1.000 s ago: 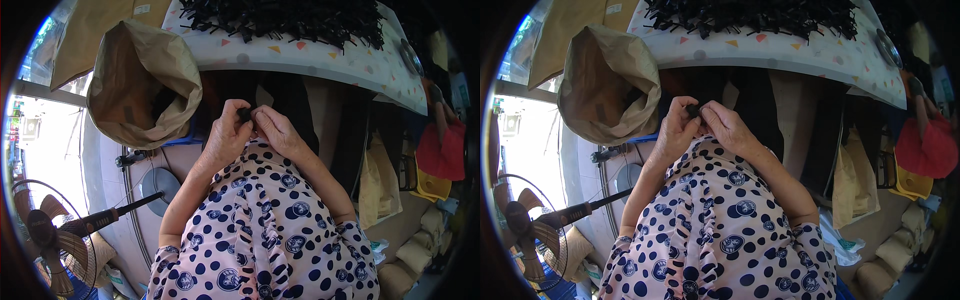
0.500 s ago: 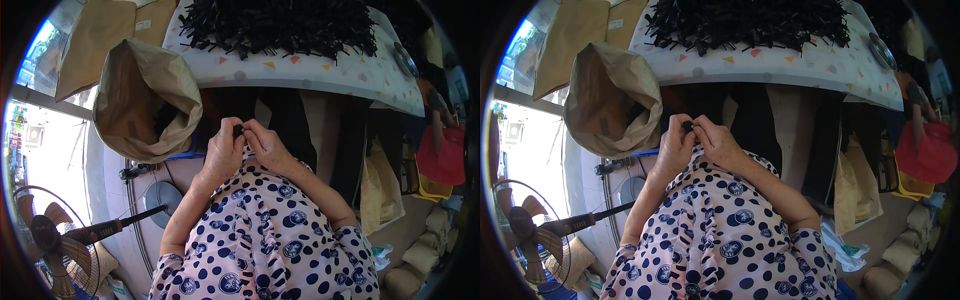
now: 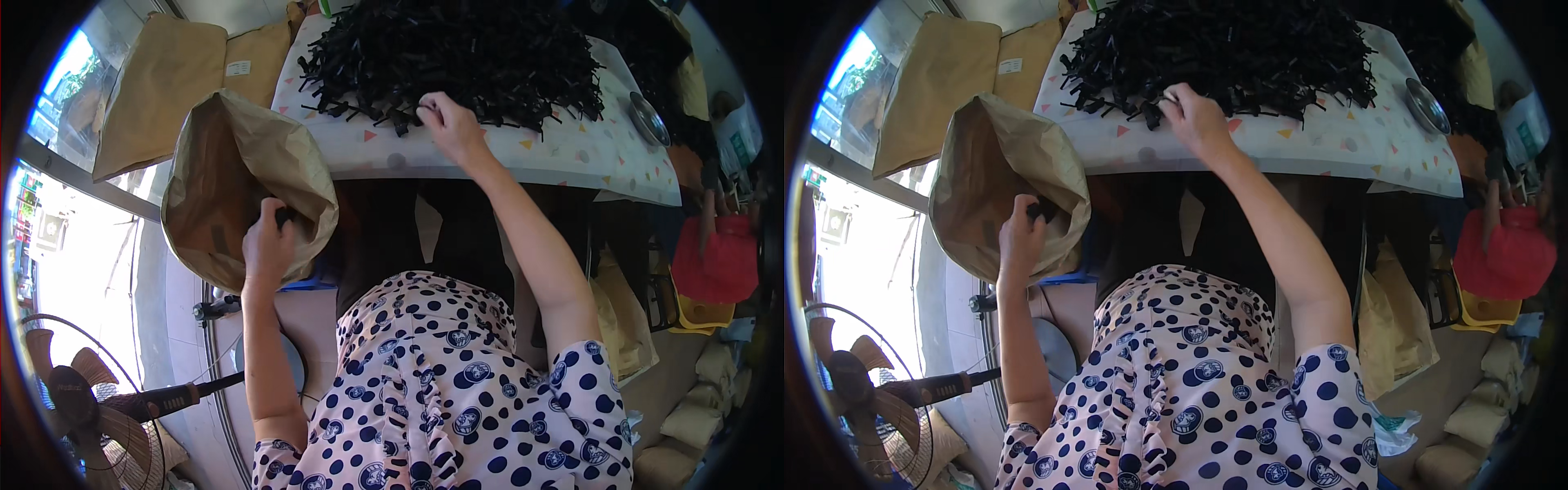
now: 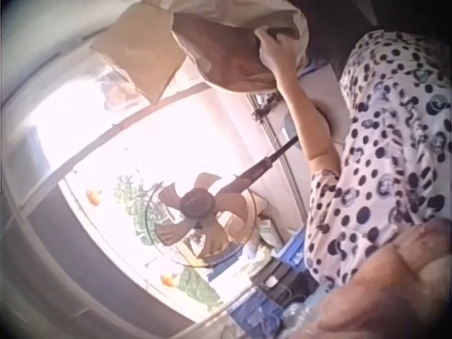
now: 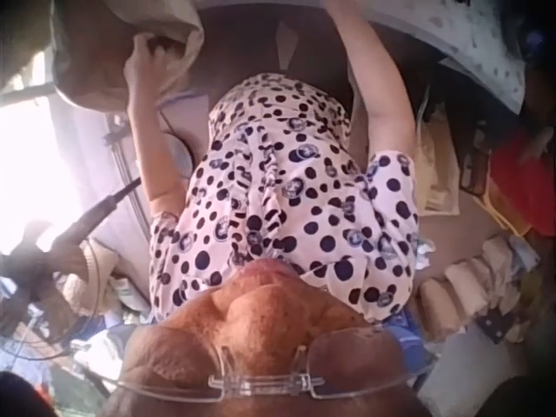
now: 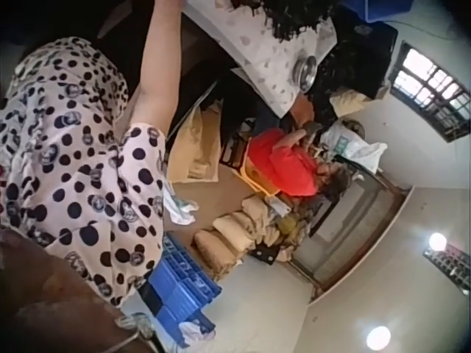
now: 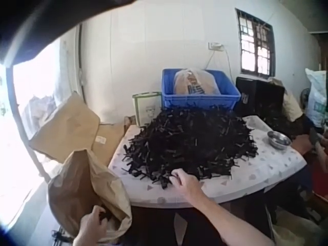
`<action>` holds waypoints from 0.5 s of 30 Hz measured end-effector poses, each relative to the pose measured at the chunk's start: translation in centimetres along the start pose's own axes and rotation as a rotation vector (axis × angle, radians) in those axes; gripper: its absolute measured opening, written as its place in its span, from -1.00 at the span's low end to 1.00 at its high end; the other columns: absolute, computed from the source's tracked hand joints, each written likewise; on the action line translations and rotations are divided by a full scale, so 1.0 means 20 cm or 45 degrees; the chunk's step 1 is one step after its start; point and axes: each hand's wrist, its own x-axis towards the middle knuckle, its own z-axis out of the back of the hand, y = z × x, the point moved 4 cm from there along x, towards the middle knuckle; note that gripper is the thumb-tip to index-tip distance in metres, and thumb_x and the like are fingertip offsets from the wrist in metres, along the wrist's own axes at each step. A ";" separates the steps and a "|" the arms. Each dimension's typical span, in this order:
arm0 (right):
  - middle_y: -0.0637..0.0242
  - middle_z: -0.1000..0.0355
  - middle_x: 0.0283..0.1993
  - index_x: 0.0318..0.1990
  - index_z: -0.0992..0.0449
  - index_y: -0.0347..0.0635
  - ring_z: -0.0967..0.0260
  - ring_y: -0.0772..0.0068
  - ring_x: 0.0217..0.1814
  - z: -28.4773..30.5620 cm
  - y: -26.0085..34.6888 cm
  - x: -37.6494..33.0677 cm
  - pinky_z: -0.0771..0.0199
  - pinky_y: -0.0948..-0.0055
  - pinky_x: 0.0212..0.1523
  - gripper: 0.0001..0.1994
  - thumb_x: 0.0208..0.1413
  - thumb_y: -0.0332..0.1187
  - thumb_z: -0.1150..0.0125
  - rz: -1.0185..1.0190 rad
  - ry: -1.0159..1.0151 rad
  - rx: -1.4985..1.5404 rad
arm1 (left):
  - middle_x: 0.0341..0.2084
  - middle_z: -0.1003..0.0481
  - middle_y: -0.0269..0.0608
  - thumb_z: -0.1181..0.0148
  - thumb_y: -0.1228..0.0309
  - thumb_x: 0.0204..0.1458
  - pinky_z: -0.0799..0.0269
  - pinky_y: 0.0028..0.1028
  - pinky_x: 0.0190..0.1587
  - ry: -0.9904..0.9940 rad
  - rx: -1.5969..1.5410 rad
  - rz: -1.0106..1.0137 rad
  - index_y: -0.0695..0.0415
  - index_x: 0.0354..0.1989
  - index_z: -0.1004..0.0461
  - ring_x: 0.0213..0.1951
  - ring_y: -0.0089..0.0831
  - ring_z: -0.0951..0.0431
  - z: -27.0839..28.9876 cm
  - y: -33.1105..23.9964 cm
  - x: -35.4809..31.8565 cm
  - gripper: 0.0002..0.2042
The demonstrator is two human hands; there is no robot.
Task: Assembling and packaging small black industrial components into a paper bag at a workbench.
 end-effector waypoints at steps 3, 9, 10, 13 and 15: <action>0.10 -0.49 -0.38 -0.16 -0.47 -0.20 -0.45 0.12 -0.35 -0.01 -0.16 0.24 -0.42 0.22 -0.27 -0.74 0.14 -0.21 -0.10 0.023 -0.004 -0.230 | -0.30 -0.45 0.02 -0.07 0.50 -0.02 -0.38 -0.14 -0.24 -0.120 0.124 -0.130 0.10 -0.04 -0.28 -0.26 0.03 -0.48 0.01 0.16 0.02 -0.68; 0.09 -0.47 -0.37 -0.27 -0.51 -0.20 -0.42 0.10 -0.31 -0.06 -0.23 0.36 -0.40 0.22 -0.22 -0.77 0.12 -0.21 -0.10 0.040 0.495 -0.304 | -0.24 -0.42 -0.06 -0.13 0.50 -0.02 -0.42 -0.33 -0.26 -0.173 -0.372 -0.169 0.18 -0.04 -0.34 -0.33 -0.19 -0.51 -0.04 -0.10 0.01 -0.67; 0.10 -0.47 -0.38 -0.31 -0.52 -0.21 -0.41 0.11 -0.33 -0.05 -0.22 0.36 -0.40 0.23 -0.24 -0.77 0.12 -0.22 -0.09 0.127 0.503 -0.284 | -0.24 -0.42 -0.06 -0.13 0.50 -0.02 -0.42 -0.33 -0.26 -0.176 -0.378 -0.162 0.18 -0.04 -0.34 -0.33 -0.19 -0.51 -0.06 -0.15 0.01 -0.67; 0.18 -0.45 -0.46 -0.37 -0.49 -0.25 -0.38 0.26 -0.42 0.04 -0.17 0.35 -0.39 0.33 -0.30 -0.77 0.12 -0.25 -0.09 -0.031 0.475 -0.234 | -0.19 -0.44 -0.06 -0.12 0.50 0.01 -0.42 -0.41 -0.29 0.020 -0.592 -0.089 0.22 -0.03 -0.33 -0.40 -0.30 -0.53 -0.14 -0.28 0.04 -0.68; 0.33 -0.37 -0.53 -0.40 -0.46 -0.25 -0.26 0.46 -0.50 0.11 -0.13 0.32 -0.28 0.44 -0.42 -0.77 0.14 -0.25 -0.08 -0.052 0.419 -0.087 | -0.13 -0.45 -0.04 -0.14 0.49 0.03 -0.42 -0.45 -0.30 0.100 -0.898 -0.130 0.20 0.08 -0.26 -0.42 -0.40 -0.55 -0.21 -0.38 0.05 -0.59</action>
